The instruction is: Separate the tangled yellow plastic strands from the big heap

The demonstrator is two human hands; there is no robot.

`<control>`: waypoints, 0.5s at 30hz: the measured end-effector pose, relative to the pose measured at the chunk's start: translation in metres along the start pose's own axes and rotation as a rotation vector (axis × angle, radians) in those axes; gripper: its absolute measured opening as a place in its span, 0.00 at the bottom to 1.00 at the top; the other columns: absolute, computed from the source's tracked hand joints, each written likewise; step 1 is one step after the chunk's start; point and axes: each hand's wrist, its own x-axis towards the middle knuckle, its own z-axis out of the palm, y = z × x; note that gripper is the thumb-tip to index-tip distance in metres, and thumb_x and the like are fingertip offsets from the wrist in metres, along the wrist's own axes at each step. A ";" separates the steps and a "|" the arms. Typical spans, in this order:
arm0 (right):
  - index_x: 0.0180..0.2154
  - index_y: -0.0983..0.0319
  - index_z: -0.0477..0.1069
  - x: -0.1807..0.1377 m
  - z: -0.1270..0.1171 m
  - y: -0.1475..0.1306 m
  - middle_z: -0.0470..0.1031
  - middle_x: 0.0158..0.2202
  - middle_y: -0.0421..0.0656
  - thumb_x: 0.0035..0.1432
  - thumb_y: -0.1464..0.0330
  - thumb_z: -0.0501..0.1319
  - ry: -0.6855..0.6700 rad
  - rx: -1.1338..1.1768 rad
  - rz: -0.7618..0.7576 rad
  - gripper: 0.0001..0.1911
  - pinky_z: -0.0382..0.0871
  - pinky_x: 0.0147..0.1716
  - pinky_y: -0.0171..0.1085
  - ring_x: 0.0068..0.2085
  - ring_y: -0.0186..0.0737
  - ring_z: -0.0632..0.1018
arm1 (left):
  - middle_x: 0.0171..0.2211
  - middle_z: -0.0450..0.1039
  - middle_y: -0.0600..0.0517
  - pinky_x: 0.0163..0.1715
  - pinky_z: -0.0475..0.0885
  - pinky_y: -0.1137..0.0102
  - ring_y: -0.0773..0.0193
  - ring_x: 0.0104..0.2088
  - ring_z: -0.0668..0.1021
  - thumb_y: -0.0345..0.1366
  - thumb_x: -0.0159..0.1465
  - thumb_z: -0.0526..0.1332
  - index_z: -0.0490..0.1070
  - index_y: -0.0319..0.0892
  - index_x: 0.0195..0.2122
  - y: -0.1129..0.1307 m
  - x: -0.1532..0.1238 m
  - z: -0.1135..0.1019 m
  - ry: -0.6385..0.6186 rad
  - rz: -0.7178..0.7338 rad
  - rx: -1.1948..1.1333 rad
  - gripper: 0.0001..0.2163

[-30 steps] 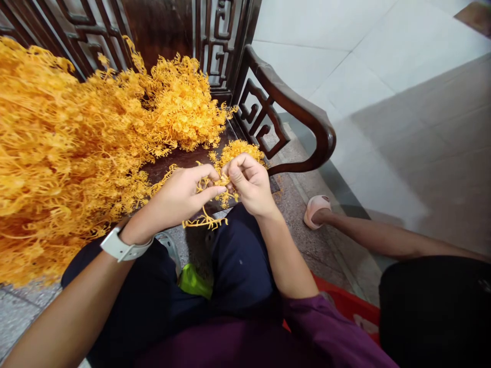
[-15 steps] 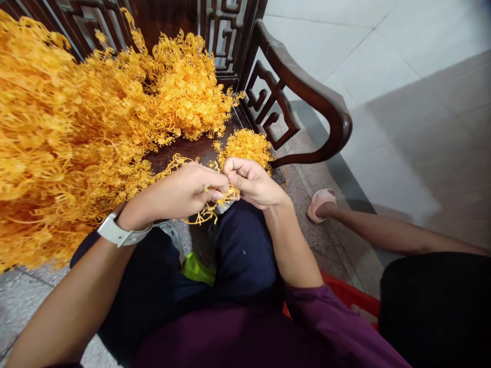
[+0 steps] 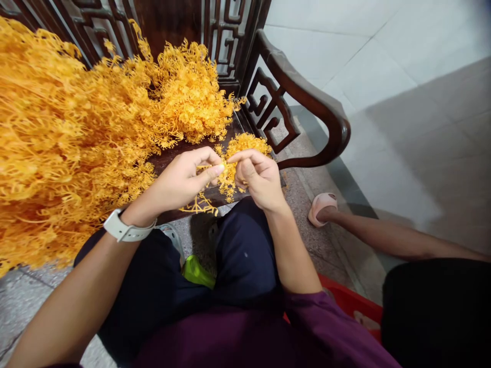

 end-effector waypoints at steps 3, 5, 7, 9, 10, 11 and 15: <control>0.38 0.61 0.79 -0.001 0.000 -0.004 0.64 0.22 0.31 0.57 0.51 0.76 -0.051 -0.088 -0.035 0.20 0.56 0.24 0.33 0.23 0.28 0.62 | 0.30 0.76 0.53 0.30 0.66 0.71 0.66 0.29 0.74 0.46 0.72 0.64 0.77 0.40 0.38 -0.001 -0.001 0.000 -0.026 -0.031 0.004 0.14; 0.33 0.62 0.78 -0.001 -0.001 -0.006 0.67 0.22 0.32 0.55 0.55 0.78 -0.080 -0.114 -0.032 0.18 0.56 0.25 0.33 0.24 0.27 0.63 | 0.27 0.75 0.54 0.28 0.64 0.71 0.68 0.26 0.72 0.47 0.72 0.64 0.77 0.40 0.36 -0.001 -0.001 0.000 -0.018 -0.048 -0.006 0.15; 0.31 0.61 0.77 -0.002 -0.002 -0.006 0.69 0.23 0.34 0.57 0.57 0.77 -0.085 -0.077 0.001 0.17 0.57 0.25 0.33 0.24 0.28 0.64 | 0.27 0.76 0.54 0.29 0.65 0.71 0.67 0.27 0.73 0.47 0.71 0.65 0.77 0.39 0.35 0.001 -0.001 0.001 -0.017 -0.051 -0.015 0.15; 0.31 0.60 0.75 -0.002 -0.002 -0.006 0.69 0.23 0.34 0.60 0.57 0.75 -0.039 0.003 0.060 0.16 0.57 0.23 0.32 0.23 0.28 0.64 | 0.30 0.79 0.52 0.32 0.67 0.71 0.66 0.30 0.76 0.47 0.69 0.67 0.80 0.39 0.35 0.002 -0.001 0.003 -0.049 -0.033 -0.016 0.15; 0.32 0.60 0.75 -0.002 -0.001 -0.007 0.68 0.22 0.34 0.61 0.57 0.74 -0.003 0.048 0.087 0.16 0.57 0.22 0.32 0.22 0.28 0.64 | 0.32 0.81 0.51 0.34 0.69 0.70 0.64 0.32 0.77 0.47 0.69 0.68 0.81 0.39 0.36 0.003 -0.001 0.004 -0.068 -0.020 -0.016 0.14; 0.32 0.60 0.74 -0.002 -0.001 -0.007 0.67 0.21 0.33 0.61 0.57 0.74 0.031 0.093 0.109 0.16 0.56 0.21 0.32 0.21 0.28 0.63 | 0.34 0.82 0.51 0.36 0.70 0.70 0.63 0.33 0.78 0.46 0.69 0.68 0.82 0.39 0.37 0.004 -0.001 0.005 -0.081 -0.009 -0.016 0.14; 0.33 0.60 0.73 -0.002 0.001 -0.011 0.66 0.21 0.32 0.57 0.57 0.76 0.028 0.212 0.202 0.17 0.56 0.19 0.29 0.20 0.26 0.61 | 0.35 0.84 0.51 0.37 0.70 0.69 0.62 0.34 0.79 0.42 0.70 0.64 0.83 0.40 0.36 0.007 -0.001 0.010 -0.088 0.000 0.019 0.12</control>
